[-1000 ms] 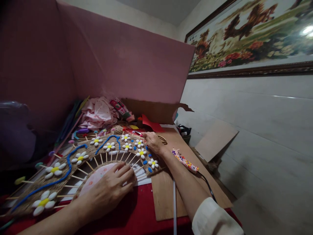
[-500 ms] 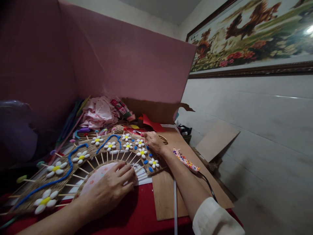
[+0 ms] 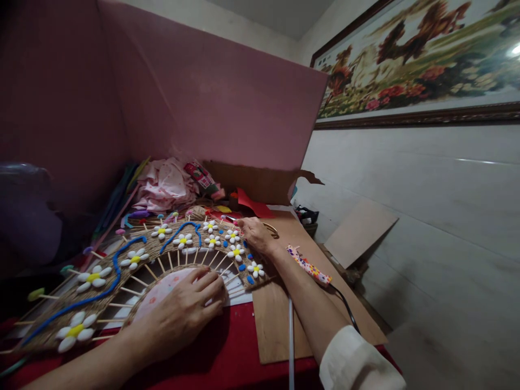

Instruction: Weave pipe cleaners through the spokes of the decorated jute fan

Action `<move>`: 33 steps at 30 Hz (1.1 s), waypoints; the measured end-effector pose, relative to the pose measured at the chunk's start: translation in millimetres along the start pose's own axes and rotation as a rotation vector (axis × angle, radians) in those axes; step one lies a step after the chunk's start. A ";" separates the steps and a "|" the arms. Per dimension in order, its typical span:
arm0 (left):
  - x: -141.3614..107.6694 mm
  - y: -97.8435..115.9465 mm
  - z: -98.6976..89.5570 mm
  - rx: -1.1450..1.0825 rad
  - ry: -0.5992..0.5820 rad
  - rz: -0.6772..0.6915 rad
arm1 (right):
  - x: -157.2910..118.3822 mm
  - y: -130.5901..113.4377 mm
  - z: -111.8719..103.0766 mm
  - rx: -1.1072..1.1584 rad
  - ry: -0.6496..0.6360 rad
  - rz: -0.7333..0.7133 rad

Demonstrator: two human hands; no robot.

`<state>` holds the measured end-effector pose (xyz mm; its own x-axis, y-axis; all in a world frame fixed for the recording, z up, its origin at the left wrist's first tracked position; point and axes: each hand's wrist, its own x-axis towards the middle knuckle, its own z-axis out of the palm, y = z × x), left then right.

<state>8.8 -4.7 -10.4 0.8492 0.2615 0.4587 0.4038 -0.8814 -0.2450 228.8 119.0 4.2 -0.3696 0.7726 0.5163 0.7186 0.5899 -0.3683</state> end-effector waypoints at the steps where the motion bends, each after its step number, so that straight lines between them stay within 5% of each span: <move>1: 0.1 0.1 -0.3 0.001 -0.001 0.000 | 0.2 0.1 0.2 -0.002 0.000 -0.003; 25: -2.9 -0.3 -6.9 -0.020 -0.019 -0.040 | -27.6 22.3 -12.5 -0.085 0.177 0.064; 33: -4.2 3.0 -7.7 0.013 0.092 -0.064 | -29.9 20.0 -14.8 -0.146 0.176 0.023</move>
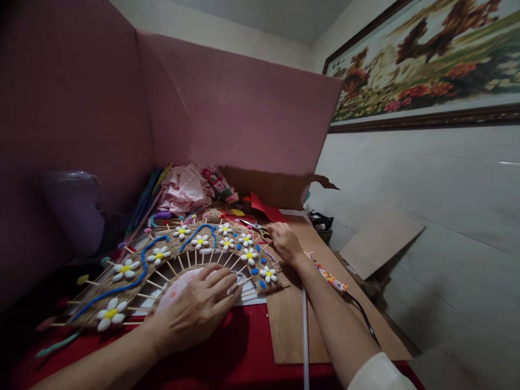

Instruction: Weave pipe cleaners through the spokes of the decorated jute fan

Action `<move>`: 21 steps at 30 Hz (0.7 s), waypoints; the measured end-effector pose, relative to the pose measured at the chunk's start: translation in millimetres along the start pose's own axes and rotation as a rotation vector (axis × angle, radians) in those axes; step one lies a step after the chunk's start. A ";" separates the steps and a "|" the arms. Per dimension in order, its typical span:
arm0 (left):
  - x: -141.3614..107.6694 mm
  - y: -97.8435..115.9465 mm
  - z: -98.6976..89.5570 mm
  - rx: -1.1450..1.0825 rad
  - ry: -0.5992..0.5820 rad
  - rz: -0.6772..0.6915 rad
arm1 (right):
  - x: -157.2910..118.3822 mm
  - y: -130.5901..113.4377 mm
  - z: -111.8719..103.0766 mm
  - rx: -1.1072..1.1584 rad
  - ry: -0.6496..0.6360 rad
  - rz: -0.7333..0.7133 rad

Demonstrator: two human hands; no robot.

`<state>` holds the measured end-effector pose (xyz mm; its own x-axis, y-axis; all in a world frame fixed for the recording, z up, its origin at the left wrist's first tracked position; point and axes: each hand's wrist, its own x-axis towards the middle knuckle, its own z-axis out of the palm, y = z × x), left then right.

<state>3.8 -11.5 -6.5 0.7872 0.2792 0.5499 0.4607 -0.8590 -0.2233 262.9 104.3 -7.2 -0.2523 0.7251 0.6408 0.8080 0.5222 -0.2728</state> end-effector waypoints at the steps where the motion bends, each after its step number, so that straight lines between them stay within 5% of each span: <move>1: 0.3 0.7 -0.7 -0.005 0.006 0.001 | -0.1 -0.8 -0.5 -0.004 0.002 -0.005; 10: -0.3 0.7 -9.3 -0.109 -0.016 -0.069 | -1.3 -5.7 -1.2 -0.037 0.031 0.001; 21: -1.2 2.0 2.4 -0.145 0.008 -0.085 | -2.8 -8.5 -0.8 -0.028 0.102 0.031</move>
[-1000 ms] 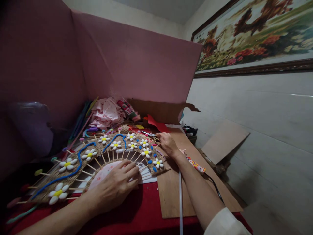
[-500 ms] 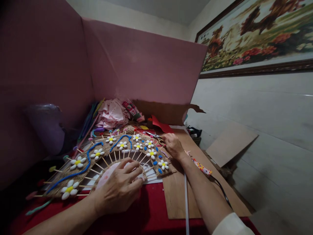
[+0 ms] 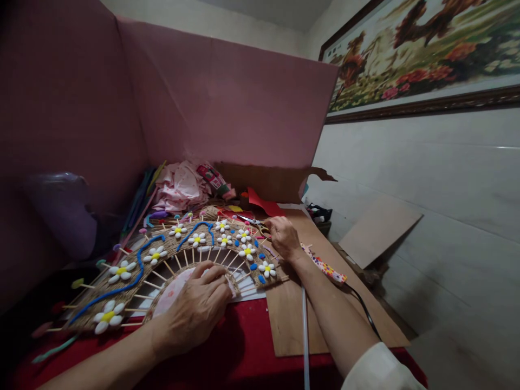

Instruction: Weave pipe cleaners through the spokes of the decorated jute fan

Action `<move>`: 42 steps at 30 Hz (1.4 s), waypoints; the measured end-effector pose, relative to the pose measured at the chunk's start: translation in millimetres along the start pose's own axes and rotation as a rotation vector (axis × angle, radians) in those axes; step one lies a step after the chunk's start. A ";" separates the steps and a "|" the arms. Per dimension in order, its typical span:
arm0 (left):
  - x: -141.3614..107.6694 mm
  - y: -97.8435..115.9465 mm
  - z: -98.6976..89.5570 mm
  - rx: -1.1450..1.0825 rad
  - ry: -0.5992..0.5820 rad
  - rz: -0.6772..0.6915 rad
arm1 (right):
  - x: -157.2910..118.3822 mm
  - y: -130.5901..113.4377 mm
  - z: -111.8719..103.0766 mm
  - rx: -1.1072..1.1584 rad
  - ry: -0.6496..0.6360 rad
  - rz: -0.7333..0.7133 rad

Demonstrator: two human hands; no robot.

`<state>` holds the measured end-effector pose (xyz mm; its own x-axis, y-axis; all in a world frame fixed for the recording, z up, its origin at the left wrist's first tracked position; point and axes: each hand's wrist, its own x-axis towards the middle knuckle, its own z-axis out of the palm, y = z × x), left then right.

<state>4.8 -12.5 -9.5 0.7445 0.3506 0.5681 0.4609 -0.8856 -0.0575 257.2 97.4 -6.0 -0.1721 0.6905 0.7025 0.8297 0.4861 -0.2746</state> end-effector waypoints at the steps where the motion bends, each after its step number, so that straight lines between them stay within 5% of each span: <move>1: 0.6 0.0 -0.2 0.007 0.006 0.005 | -0.1 -0.6 0.4 0.004 -0.001 -0.001; 11: 25.8 11.1 -0.7 0.175 0.021 0.128 | -2.1 0.6 2.1 0.035 0.018 0.007; 17: 48.3 13.4 6.6 0.193 0.028 0.049 | -1.1 -0.3 -0.6 0.070 0.032 0.023; 26: 27.9 -0.3 20.4 0.094 0.104 -0.031 | 3.3 -8.2 -9.3 0.181 0.082 0.105; 42: 30.0 -3.9 22.0 0.069 0.132 -0.040 | 3.6 -10.3 -7.0 0.319 0.154 0.322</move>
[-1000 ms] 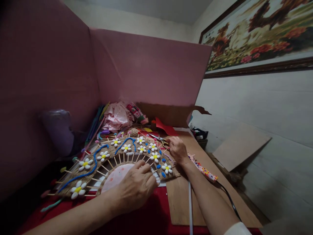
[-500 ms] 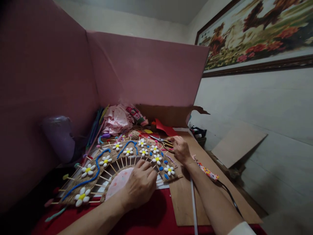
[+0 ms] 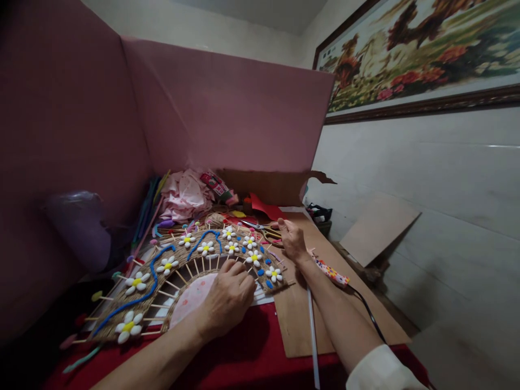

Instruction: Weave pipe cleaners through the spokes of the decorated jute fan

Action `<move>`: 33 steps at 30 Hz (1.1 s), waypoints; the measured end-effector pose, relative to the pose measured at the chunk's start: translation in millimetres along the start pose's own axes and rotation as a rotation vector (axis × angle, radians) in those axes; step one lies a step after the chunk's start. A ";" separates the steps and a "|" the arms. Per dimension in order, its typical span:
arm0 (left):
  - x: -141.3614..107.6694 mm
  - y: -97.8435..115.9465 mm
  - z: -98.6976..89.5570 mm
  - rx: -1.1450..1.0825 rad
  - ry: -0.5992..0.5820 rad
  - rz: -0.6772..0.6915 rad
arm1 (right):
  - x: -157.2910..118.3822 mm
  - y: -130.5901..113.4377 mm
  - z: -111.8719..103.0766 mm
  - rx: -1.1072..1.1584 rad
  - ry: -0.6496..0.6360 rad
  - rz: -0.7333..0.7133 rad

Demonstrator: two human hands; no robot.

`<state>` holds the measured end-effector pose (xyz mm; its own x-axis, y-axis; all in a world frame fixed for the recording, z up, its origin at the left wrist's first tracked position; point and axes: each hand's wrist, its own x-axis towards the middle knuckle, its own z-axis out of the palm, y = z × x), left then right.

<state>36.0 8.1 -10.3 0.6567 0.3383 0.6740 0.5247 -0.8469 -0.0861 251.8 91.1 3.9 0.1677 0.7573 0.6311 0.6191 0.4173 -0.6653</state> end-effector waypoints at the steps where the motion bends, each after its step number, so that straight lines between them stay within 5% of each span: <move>1: 0.3 0.0 -0.2 -0.006 0.005 0.002 | -0.7 -0.5 0.9 -0.002 0.001 0.002; 10: 1.7 0.3 -2.8 -0.032 0.011 -0.029 | 8.3 -8.5 -4.4 0.020 0.000 0.033; 18: 1.3 1.6 -8.2 -0.061 -0.051 -0.041 | 38.8 -56.2 -9.4 0.002 -0.156 -0.055; 25: 0.9 1.5 -5.9 -0.054 -0.040 -0.030 | 58.2 -110.7 31.5 -0.071 -0.347 -0.173; 33: -3.9 0.5 5.3 -0.067 0.006 -0.037 | 74.9 -154.1 100.0 -0.424 -0.627 -0.357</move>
<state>36.5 8.5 -16.9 0.6340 0.3680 0.6802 0.5114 -0.8592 -0.0118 92.2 133.8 113.7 -0.4736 0.8070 0.3529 0.8111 0.5558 -0.1823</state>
